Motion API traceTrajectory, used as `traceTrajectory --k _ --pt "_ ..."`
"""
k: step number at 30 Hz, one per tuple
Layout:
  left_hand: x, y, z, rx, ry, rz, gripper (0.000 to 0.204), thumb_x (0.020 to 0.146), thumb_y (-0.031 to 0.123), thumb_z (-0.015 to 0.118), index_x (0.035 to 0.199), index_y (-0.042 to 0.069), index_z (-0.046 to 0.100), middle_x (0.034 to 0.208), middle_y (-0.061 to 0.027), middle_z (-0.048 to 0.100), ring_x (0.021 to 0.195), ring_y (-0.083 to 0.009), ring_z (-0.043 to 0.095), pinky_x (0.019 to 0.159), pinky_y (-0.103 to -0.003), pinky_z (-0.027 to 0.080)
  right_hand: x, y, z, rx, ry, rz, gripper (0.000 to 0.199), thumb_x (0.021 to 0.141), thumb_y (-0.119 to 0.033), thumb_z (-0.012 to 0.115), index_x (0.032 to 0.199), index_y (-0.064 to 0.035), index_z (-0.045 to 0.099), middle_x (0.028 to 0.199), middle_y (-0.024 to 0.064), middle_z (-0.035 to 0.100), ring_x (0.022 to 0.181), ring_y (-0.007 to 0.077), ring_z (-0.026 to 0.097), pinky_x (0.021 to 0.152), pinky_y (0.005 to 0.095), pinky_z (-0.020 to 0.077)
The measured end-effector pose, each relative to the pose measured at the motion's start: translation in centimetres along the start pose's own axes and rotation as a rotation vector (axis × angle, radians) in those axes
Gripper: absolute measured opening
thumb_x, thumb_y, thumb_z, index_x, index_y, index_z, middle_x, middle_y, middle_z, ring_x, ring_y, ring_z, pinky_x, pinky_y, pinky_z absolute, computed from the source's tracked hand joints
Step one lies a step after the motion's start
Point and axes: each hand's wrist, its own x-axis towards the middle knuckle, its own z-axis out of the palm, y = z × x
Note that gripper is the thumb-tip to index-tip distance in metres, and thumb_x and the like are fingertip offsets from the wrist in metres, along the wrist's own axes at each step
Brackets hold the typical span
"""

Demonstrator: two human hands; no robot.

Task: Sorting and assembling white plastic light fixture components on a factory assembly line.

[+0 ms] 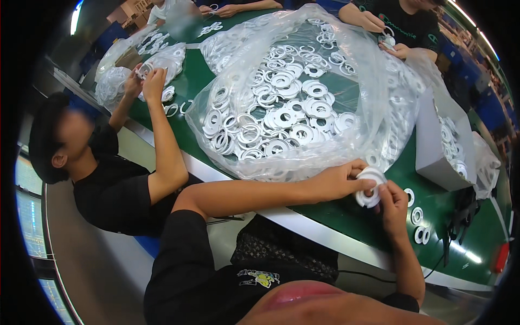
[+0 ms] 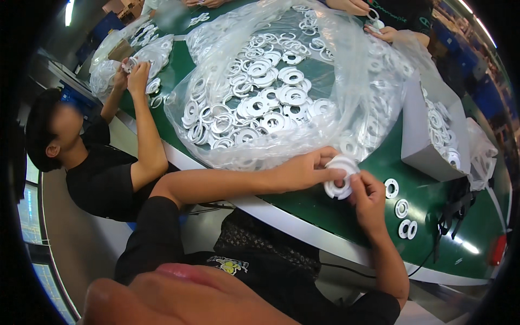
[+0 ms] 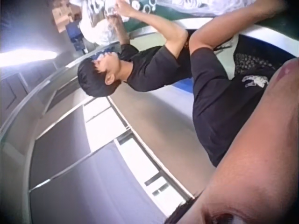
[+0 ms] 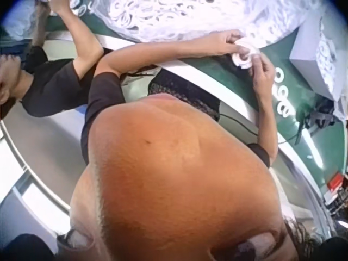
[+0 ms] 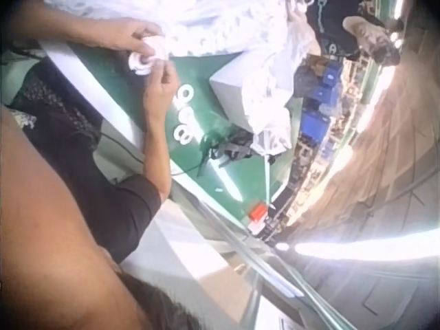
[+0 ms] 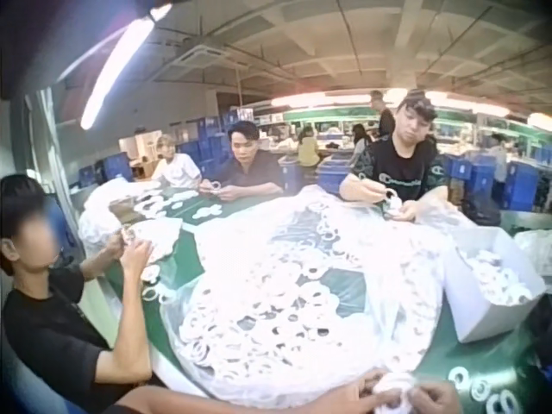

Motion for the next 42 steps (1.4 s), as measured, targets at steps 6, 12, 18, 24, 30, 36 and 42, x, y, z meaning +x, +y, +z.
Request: traceTrajectory --k 6,12,18,24,30,36,42 --pt "-0.2 1.0 -0.3 -0.1 0.136 -0.056 0.027 0.093 0.028 0.058 0.105 0.004 0.062 0.096 -0.0002 0.063 0.087 -0.0057 0.055 0.081 -0.021 0.043 -0.2 -0.4 0.0 0.097 -0.038 0.026 0.019 0.091 -0.019 0.055 0.09 -0.0007 0.06 0.069 0.0014 0.056 0.057 0.0064 0.047 0.054 0.0199 0.0369" --pt "-0.5 1.0 -0.2 0.063 0.15 -0.032 0.028 0.094 0.026 0.058 0.105 0.001 0.062 0.094 -0.0006 0.063 0.088 -0.0065 0.055 0.081 -0.022 0.044 -0.4 -0.5 0.5 -0.009 -0.032 -0.009 0.022 0.082 -0.015 0.06 0.094 0.0033 0.061 0.073 0.003 0.06 0.065 0.0103 0.055 0.062 0.0235 0.0428" --pt "0.0 0.4 0.0 0.264 0.049 0.019 0.024 0.092 0.022 0.057 0.098 -0.001 0.063 0.08 -0.0039 0.064 0.075 -0.0087 0.056 0.07 -0.025 0.046 -0.5 -0.7 -0.5 -0.254 -0.037 -0.205 0.017 0.079 -0.012 0.059 0.087 0.0018 0.064 0.073 0.0083 0.064 0.067 0.0128 0.057 0.065 0.0268 0.0449" --pt "-0.9 0.2 -0.3 0.276 0.049 0.014 0.024 0.093 0.021 0.057 0.098 -0.001 0.064 0.083 -0.0024 0.064 0.077 -0.0065 0.055 0.072 -0.023 0.045 -0.6 -0.2 0.3 -0.181 -0.064 -0.145 0.019 0.08 -0.016 0.063 0.084 0.0025 0.065 0.062 0.0033 0.06 0.06 0.0062 0.05 0.055 0.025 0.0425" --pt "-0.6 0.7 0.4 0.306 0.069 0.029 0.027 0.093 0.024 0.058 0.1 -0.001 0.065 0.087 -0.0027 0.064 0.079 -0.0067 0.056 0.073 -0.023 0.045 -1.2 -1.7 -0.1 -0.208 -0.056 -0.108 0.021 0.082 -0.017 0.061 0.086 0.0033 0.063 0.062 0.0048 0.058 0.059 0.0062 0.048 0.054 0.0255 0.0415" --pt "-0.1 0.2 0.0 0.19 0.067 0.012 0.027 0.094 0.023 0.056 0.103 -0.002 0.062 0.085 -0.0029 0.063 0.079 -0.0078 0.057 0.073 -0.023 0.046 -0.2 -0.9 -0.2 -0.267 -0.035 -0.164 0.021 0.083 -0.018 0.06 0.088 0.0029 0.062 0.064 0.007 0.058 0.057 0.0103 0.051 0.054 0.0272 0.0423" --pt "-0.2 1.7 -0.6 0.139 0.087 0.01 0.029 0.094 0.033 0.054 0.099 0.005 0.062 0.089 -0.0004 0.062 0.082 -0.0082 0.057 0.075 -0.024 0.046 -0.3 -1.0 0.7 -0.09 0.09 -0.138 0.023 0.094 -0.02 0.055 0.102 0.0013 0.061 0.075 0.0011 0.061 0.058 0.0054 0.053 0.052 0.0199 0.0415"
